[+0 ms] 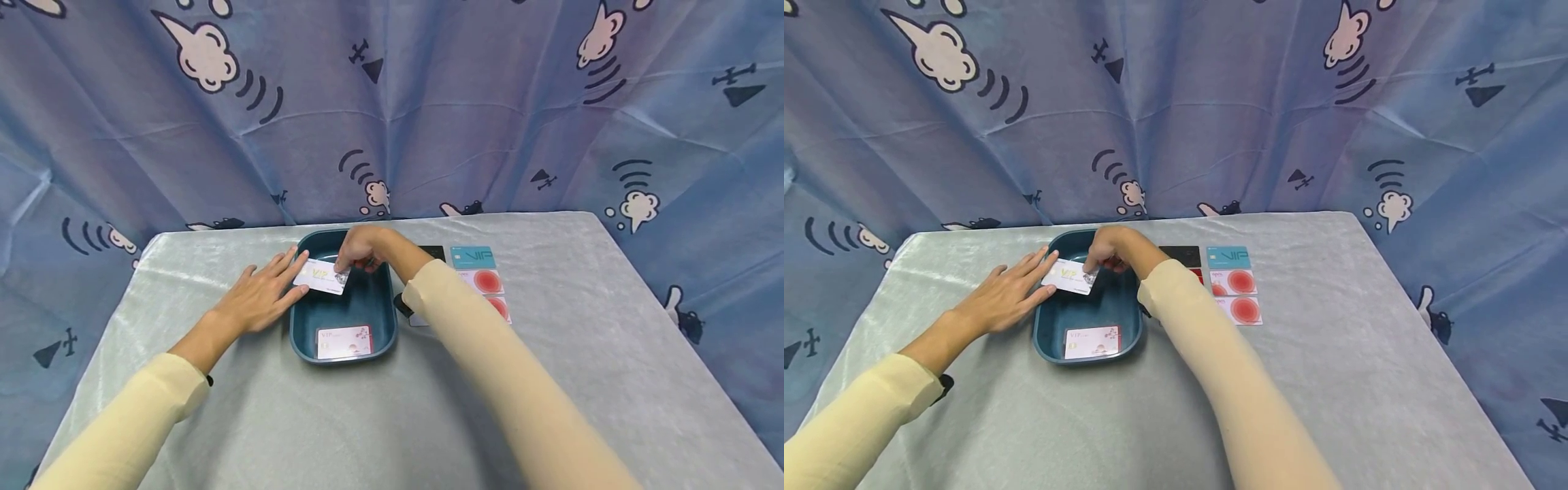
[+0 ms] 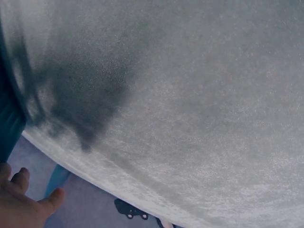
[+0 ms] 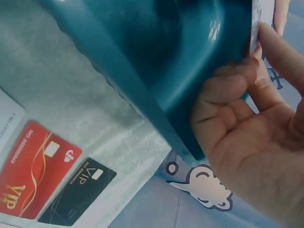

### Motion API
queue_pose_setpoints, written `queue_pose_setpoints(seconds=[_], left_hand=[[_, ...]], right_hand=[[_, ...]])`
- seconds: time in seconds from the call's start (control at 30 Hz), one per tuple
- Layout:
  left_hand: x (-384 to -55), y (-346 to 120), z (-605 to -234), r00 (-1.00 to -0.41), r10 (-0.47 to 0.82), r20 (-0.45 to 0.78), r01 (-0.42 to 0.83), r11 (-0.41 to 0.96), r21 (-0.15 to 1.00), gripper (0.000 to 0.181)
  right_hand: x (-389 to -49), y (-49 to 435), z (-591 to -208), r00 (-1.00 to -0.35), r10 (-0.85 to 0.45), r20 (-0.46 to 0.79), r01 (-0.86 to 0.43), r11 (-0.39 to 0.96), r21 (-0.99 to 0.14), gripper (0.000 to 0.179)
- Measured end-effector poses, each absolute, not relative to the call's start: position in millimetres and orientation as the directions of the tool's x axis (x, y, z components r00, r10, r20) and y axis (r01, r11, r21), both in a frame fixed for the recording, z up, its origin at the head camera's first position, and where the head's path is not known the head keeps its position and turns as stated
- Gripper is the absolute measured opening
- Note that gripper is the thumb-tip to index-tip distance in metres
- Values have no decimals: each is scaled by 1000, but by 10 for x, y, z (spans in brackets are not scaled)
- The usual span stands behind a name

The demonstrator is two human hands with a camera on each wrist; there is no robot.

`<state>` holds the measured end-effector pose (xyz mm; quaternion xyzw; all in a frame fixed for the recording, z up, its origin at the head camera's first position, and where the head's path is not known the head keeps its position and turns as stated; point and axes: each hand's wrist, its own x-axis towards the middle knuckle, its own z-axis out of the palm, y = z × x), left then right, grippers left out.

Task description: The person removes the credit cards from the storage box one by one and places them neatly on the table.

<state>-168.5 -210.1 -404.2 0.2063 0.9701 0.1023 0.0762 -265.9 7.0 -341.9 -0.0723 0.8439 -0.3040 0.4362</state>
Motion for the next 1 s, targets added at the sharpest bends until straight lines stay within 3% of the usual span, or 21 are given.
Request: queue_pose_setpoints(seconds=[0.37,0.77,1.0], left_hand=[[-1684,-2117,-4055,-903,413,-119,378,895,236,71],[-1681,-2097,-4038,-903,420,-96,389,891,233,68],[-1677,-2105,-4043,-904,419,-84,390,889,239,68]], right_hand=[[-2626,170,-3229,-573,-432,-696,137,788,-601,7],[-2315,424,-3017,-638,-558,-530,-157,769,-620,6],[-2138,699,-2944,-658,-608,-444,-194,707,-680,7]])
